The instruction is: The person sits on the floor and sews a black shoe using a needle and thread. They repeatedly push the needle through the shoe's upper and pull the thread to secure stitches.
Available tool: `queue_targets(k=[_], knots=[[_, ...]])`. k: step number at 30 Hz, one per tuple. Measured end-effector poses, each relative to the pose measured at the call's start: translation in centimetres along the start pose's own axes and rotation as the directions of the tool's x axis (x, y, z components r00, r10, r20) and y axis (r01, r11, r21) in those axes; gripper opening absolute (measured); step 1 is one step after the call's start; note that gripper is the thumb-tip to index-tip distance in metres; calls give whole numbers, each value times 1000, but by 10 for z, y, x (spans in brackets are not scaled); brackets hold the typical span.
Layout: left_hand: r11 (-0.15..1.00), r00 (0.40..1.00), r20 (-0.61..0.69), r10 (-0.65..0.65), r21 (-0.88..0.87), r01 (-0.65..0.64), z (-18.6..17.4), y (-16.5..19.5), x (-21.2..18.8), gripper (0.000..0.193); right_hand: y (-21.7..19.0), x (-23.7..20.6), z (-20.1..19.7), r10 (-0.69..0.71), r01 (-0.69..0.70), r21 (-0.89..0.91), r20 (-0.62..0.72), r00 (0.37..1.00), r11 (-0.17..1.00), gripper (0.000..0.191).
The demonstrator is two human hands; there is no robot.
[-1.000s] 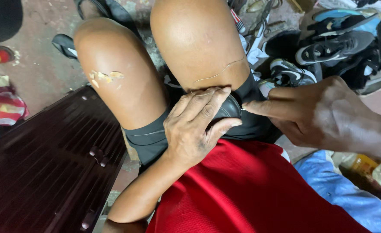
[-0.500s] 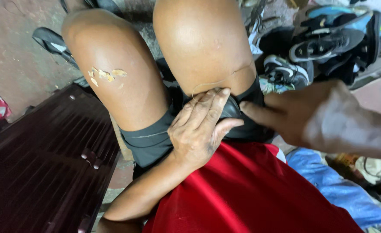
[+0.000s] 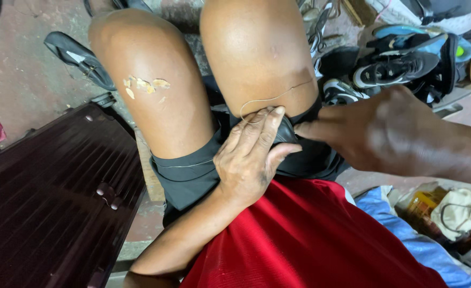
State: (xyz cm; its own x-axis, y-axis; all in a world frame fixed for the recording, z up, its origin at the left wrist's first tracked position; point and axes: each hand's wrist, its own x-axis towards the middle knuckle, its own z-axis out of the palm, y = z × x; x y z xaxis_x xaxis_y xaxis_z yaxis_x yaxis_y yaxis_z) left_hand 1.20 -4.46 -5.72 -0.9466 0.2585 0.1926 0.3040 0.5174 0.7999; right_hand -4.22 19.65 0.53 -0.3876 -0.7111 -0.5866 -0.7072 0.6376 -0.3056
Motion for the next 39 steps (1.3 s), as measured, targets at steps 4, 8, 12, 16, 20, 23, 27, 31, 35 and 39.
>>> queue_targets(k=[4,8,12,16,20,23,27,31,35,39], knots=[[999,999,20,28,-47,-27,-3,-1,1,67,-10,18,-15,220,-278,373,191,957,885,17],[998,999,10,49,-45,-48,-7,-4,7,65,-20,18,-32,-36,7,-155,-186,982,988,31],[993,993,116,17,-116,-4,-23,-2,4,68,-30,6,-36,111,-96,140,-107,988,986,33],[992,991,-78,-108,-76,102,-46,-3,-19,53,-32,4,-34,359,-300,416,-71,931,858,24],[803,825,183,-535,-195,564,-65,2,-59,12,-35,0,-32,387,-315,450,-76,919,836,21],[761,767,289,-572,-161,628,-63,5,-78,27,-32,-3,-24,449,-421,537,87,889,731,30],[688,748,271,-606,-293,663,-48,5,-80,34,-21,-10,-8,389,-358,667,110,915,653,28],[702,812,220,-541,-413,580,-33,2,-78,32,-16,-18,8,318,-119,746,-130,939,656,21],[-83,579,524,-624,-781,618,-26,-1,-79,37,-18,-25,21,351,-33,798,-228,908,602,21],[-309,594,568,-570,-818,486,-37,-5,-74,43,-15,-23,33,347,-19,826,-216,913,564,20]])
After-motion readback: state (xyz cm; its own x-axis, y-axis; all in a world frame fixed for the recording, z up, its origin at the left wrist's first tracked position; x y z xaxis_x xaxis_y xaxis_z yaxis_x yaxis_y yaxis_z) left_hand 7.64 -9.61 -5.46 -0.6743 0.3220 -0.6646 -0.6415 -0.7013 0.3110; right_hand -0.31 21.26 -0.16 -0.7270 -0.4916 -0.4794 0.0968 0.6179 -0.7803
